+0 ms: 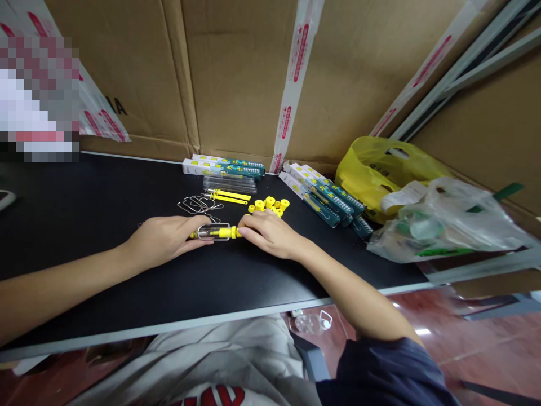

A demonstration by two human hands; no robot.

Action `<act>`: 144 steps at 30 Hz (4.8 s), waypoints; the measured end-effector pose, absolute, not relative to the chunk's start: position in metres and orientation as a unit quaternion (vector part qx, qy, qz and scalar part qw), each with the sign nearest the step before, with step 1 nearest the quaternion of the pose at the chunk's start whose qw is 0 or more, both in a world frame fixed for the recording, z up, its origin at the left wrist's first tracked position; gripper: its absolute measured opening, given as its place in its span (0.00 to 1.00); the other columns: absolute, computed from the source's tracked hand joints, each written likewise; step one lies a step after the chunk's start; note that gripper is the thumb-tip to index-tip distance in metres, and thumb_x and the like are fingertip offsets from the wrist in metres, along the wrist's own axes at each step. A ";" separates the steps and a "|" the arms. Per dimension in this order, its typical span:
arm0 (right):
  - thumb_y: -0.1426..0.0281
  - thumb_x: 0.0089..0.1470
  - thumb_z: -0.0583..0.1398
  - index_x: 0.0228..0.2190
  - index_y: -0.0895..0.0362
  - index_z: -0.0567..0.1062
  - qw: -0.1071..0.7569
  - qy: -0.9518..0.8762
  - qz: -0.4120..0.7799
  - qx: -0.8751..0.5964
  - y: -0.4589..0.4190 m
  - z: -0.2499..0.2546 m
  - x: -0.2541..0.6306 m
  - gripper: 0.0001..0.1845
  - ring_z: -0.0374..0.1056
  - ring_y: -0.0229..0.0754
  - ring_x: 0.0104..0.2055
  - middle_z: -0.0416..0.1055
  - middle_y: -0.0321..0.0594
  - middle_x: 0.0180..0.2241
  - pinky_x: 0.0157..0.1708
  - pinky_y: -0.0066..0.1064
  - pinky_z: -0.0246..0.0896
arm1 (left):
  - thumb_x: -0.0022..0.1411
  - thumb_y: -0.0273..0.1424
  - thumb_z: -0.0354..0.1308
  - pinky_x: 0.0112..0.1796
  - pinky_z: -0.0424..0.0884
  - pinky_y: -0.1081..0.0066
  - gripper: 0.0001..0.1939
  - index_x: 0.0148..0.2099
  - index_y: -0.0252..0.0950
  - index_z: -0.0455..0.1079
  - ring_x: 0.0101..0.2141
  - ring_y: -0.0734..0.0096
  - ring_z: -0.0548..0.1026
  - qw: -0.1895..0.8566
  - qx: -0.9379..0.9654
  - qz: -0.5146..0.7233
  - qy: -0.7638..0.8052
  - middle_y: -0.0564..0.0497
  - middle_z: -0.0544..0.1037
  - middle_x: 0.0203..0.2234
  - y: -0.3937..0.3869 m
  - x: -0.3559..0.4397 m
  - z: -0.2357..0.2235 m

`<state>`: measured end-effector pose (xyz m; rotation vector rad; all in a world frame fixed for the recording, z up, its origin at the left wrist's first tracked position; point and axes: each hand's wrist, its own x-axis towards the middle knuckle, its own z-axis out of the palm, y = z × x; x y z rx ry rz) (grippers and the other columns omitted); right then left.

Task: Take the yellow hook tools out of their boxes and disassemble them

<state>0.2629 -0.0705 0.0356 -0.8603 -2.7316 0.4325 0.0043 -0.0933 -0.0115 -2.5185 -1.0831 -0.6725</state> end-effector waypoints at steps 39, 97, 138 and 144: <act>0.63 0.62 0.51 0.37 0.57 0.64 0.164 -0.927 0.183 -0.283 -0.073 0.033 0.261 0.09 0.61 0.39 0.35 0.66 0.40 0.34 0.37 0.32 0.57 | 0.66 0.45 0.48 0.22 0.59 0.74 0.18 0.43 0.36 0.67 0.23 0.70 0.76 0.181 -0.878 -0.248 -0.367 0.53 0.77 0.24 -0.093 0.003 -0.013; 0.61 0.62 0.51 0.35 0.58 0.67 0.171 -0.882 0.269 -0.347 -0.084 0.041 0.254 0.13 0.61 0.35 0.28 0.66 0.35 0.28 0.29 0.26 0.55 | 0.67 0.29 0.45 0.27 0.63 0.74 0.08 0.35 0.36 0.63 0.25 0.73 0.70 0.150 -0.897 -0.266 -0.320 0.54 0.70 0.24 -0.098 0.008 -0.004; 0.71 0.58 0.54 0.31 0.55 0.69 0.271 -0.911 0.039 -0.308 -0.105 -0.006 0.223 0.05 0.61 0.35 0.24 0.67 0.33 0.21 0.29 0.27 0.57 | 0.70 0.34 0.43 0.21 0.59 0.71 0.16 0.57 0.36 0.58 0.23 0.71 0.74 0.238 -0.876 -0.186 -0.375 0.51 0.75 0.33 -0.107 0.014 -0.007; 0.70 0.60 0.53 0.31 0.57 0.69 0.244 -0.926 -0.004 -0.288 -0.104 -0.005 0.225 0.07 0.59 0.35 0.24 0.65 0.35 0.22 0.28 0.27 0.54 | 0.70 0.34 0.42 0.21 0.59 0.72 0.14 0.54 0.37 0.60 0.23 0.71 0.74 0.230 -0.881 -0.170 -0.377 0.53 0.75 0.31 -0.108 0.015 -0.005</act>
